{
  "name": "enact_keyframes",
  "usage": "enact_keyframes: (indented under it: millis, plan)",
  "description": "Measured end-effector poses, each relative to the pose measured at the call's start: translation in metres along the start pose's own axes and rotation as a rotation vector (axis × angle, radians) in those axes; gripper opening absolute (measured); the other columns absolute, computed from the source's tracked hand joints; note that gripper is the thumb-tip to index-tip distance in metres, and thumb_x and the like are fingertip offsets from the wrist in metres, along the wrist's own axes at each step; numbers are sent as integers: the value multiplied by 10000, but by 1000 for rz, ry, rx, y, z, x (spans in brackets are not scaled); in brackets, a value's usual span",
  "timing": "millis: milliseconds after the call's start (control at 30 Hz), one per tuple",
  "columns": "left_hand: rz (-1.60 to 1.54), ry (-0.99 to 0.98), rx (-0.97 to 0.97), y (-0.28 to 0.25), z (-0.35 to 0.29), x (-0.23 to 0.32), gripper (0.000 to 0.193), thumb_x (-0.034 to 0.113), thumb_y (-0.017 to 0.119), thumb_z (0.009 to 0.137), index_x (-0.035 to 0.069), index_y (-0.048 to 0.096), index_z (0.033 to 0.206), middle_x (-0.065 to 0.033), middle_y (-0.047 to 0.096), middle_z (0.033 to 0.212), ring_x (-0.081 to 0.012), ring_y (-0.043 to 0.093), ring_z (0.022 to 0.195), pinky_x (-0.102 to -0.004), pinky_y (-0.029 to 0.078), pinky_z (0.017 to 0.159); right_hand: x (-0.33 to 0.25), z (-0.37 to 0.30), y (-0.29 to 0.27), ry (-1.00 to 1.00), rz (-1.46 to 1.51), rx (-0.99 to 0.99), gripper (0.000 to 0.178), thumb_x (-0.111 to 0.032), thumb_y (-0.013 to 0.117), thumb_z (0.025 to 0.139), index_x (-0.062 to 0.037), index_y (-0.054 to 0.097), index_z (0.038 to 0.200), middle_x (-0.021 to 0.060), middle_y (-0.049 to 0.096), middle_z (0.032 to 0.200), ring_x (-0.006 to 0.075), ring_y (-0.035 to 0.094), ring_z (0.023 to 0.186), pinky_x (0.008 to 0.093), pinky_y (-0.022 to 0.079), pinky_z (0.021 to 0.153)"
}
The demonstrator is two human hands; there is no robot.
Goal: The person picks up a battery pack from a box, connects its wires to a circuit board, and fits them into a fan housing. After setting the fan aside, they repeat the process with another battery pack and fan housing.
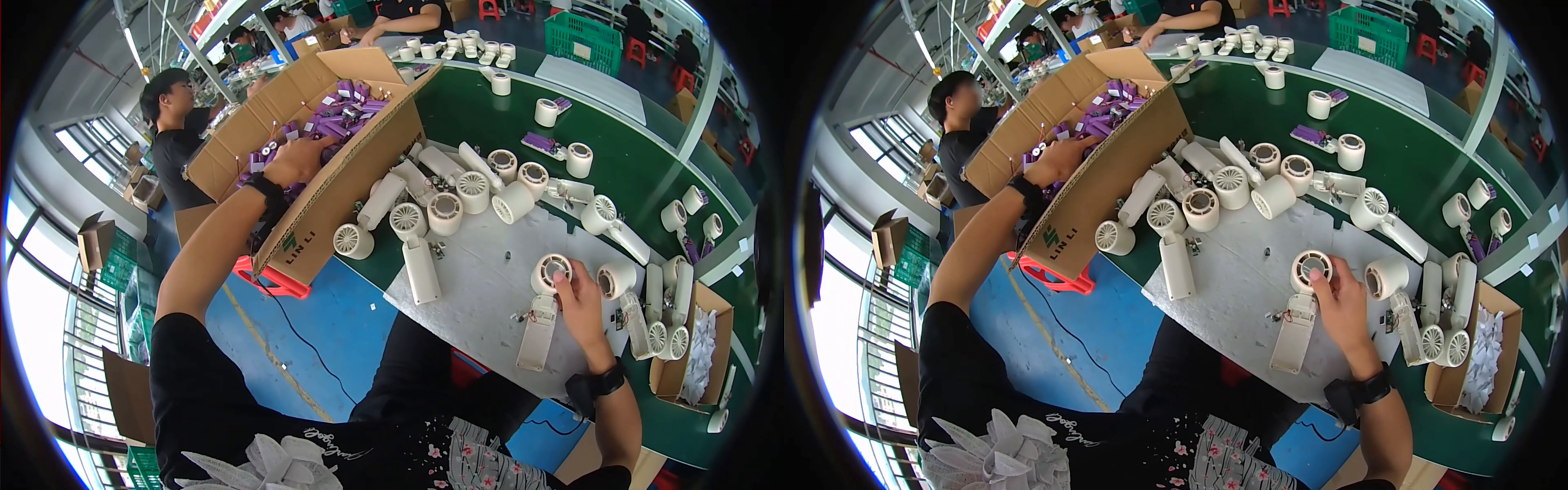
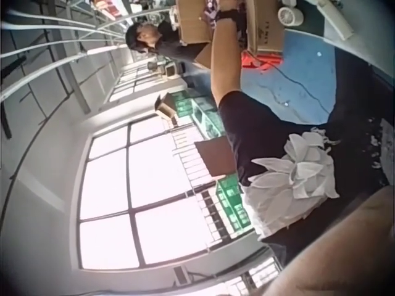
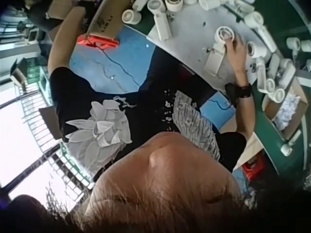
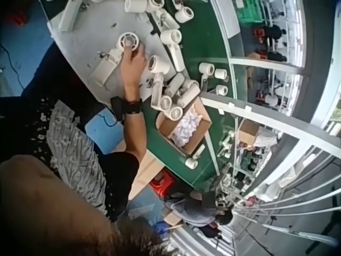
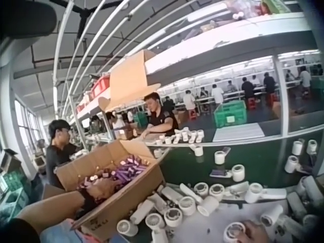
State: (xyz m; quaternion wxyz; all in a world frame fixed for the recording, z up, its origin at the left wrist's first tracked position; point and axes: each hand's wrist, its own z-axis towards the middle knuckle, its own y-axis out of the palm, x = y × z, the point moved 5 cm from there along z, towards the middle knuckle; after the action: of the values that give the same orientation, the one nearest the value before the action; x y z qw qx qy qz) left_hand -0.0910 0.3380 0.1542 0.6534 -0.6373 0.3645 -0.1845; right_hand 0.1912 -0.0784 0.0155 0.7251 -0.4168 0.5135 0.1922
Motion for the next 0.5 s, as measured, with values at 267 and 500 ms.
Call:
enact_keyframes:
  millis: [267, 500]
  plan:
    - [111, -55, 81, -7, -8, -2, 595, 419, 665, 791, 242, 497, 1334, -251, 663, 996, -438, 645, 969, -525, 524, 824, 1, 0, -1, -16, 2, 2, 341, -266, 581, 964, 20, 580, 1150, 10, 603, 675, 52, 516, 559, 215, 405, 515]
    - [107, -214, 68, -7, -7, 0, 579, 503, 646, 803, 225, 523, 1296, -247, 667, 972, -432, 654, 938, -525, 528, 798, -2, -1, -1, -20, 27, -5, 324, -244, 586, 960, 24, 577, 1143, 15, 606, 680, 55, 514, 558, 218, 408, 518]
